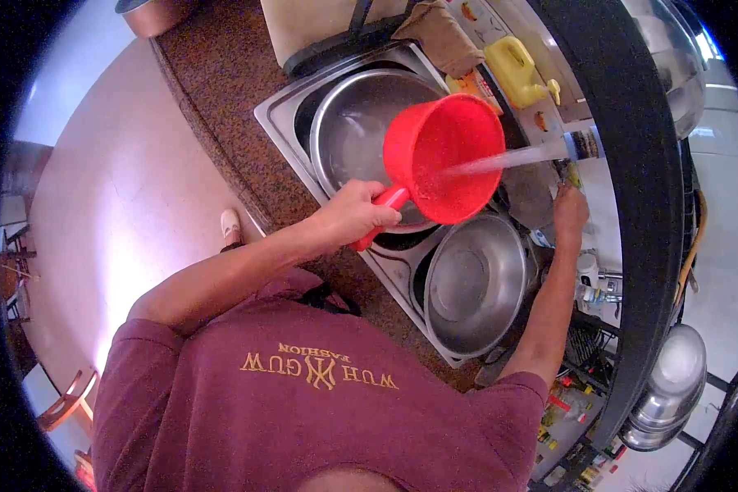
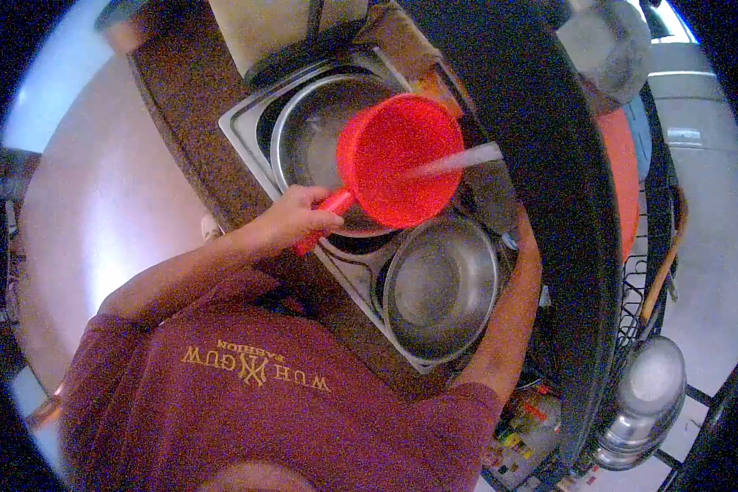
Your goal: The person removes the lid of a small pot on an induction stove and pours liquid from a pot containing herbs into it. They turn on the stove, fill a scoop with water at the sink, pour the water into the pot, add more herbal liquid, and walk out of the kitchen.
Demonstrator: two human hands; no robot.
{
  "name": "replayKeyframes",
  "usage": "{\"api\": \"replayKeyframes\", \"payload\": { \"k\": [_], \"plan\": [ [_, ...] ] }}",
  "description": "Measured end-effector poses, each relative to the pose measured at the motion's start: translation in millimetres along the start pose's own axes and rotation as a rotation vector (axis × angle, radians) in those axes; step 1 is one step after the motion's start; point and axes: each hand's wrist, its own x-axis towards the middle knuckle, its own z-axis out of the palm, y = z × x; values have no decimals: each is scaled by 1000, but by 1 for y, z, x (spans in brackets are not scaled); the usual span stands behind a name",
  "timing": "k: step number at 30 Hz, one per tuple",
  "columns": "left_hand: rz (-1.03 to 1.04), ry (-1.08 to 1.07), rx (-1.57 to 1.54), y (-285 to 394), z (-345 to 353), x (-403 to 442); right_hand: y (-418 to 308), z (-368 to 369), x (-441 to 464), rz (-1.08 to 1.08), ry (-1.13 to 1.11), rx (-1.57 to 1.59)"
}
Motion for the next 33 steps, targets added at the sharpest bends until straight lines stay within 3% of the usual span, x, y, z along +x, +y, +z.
{"api": "replayKeyframes", "payload": {
  "k": [16, 25, 28, 30, 32, 33],
  "plan": [
    [5, 17, 12, 4, 3, -4, 11, 11, 0, 13, -39, 14],
    [63, 45, 16, 3, 2, -2, 15, 12, -6, -132, 172, 186],
    [54, 48, 18, 14, 1, -8, 14, 7, -3, -114, 230, 257],
    [70, 36, 35, 9, 0, -6, 22, 7, 7, 142, 25, 149],
    [64, 54, 19, 11, 1, -10, 62, 59, 20, 107, 148, 165],
    [73, 53, 19, 10, -1, -13, 98, 106, 32, 189, 57, 575]
  ]
}}
